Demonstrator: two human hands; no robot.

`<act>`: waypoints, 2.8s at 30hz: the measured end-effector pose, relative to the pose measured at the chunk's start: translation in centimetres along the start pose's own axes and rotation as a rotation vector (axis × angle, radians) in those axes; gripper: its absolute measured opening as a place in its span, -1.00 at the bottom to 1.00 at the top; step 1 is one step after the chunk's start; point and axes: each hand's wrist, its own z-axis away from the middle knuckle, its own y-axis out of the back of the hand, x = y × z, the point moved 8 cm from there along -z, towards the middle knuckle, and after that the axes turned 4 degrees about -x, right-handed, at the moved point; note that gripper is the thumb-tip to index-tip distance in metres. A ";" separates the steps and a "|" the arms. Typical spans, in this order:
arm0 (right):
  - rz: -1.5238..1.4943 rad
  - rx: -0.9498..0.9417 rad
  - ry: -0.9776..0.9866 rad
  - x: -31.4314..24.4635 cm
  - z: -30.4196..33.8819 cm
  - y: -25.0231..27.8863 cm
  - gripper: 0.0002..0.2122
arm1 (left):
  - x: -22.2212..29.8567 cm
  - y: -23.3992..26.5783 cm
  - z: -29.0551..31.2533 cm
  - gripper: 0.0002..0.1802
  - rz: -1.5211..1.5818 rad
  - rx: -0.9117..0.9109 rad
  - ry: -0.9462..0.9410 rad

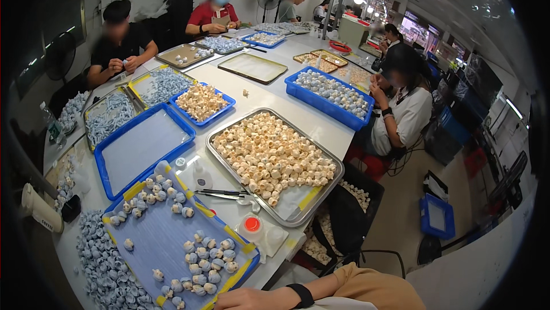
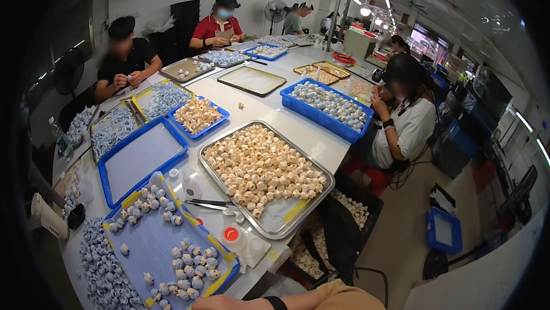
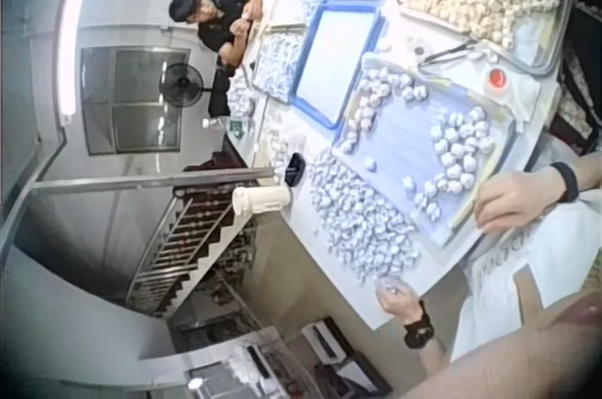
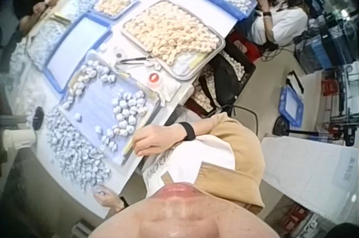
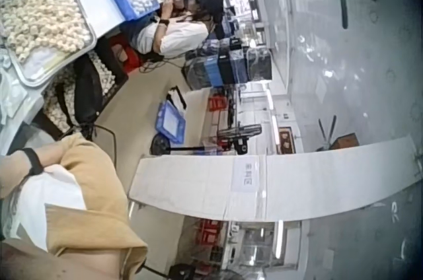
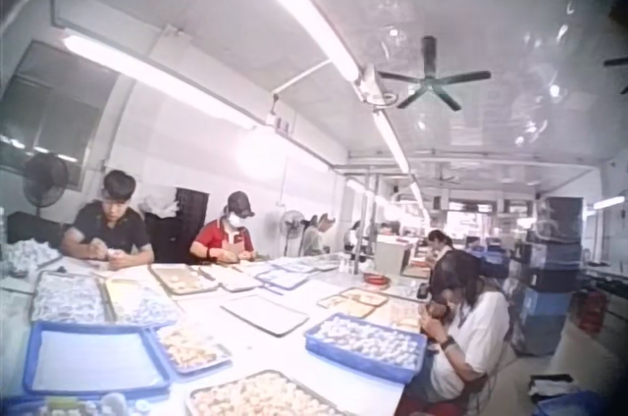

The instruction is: The person repeatedly picks up small beige and blue plastic parts, applies glue from a red-capped bottle to the beige pieces, and attaches the blue pieces to form miniature figures. The completed figures are placed on a blue tray on the table. The process is repetitive and performed by hand.

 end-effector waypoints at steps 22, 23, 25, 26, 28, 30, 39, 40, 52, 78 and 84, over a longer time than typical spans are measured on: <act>0.106 -0.310 -0.023 0.6 -5.6 -10.5 -0.35 | 21.5 -0.6 -10.4 -0.77 0.110 0.112 -0.692; 0.172 -0.353 -0.034 0.3 -5.5 -10.4 -0.34 | 21.8 -0.9 -10.3 -0.74 0.101 0.126 -0.695; 0.304 -0.433 -0.058 -0.1 -5.2 -10.4 -0.31 | 22.2 -1.5 -10.1 -0.68 0.082 0.151 -0.708; 0.249 -0.408 -0.061 -0.1 -5.1 -10.2 -0.33 | 22.6 -1.7 -10.0 -0.68 0.074 0.155 -0.728; 0.137 -0.356 -0.070 0.1 -4.8 -10.2 -0.37 | 23.3 -1.9 -9.9 -0.68 0.058 0.161 -0.771; -0.068 -0.394 -0.120 0.8 -4.6 -10.6 -0.36 | 23.5 -2.1 -9.7 -0.69 0.058 0.171 -0.805; -0.365 -0.564 -0.230 1.1 -4.3 -11.5 -0.35 | 21.4 -1.7 -9.0 -0.70 0.052 0.179 -0.830; -0.358 -0.568 -0.246 1.1 -4.2 -11.5 -0.35 | 20.7 -1.7 -9.1 -0.69 0.025 0.164 -0.819; -0.288 -0.593 -0.262 1.6 -2.4 -11.7 -0.43 | 8.1 -1.3 -11.7 -0.79 -0.394 0.073 -0.462; 0.325 0.054 0.186 -1.9 -5.0 -5.5 -0.73 | 14.2 -3.4 0.2 -0.69 2.104 -0.833 1.023; 0.518 0.149 0.000 1.6 -3.4 -2.6 -0.76 | 19.4 -6.6 -0.6 -0.61 2.239 -0.792 0.984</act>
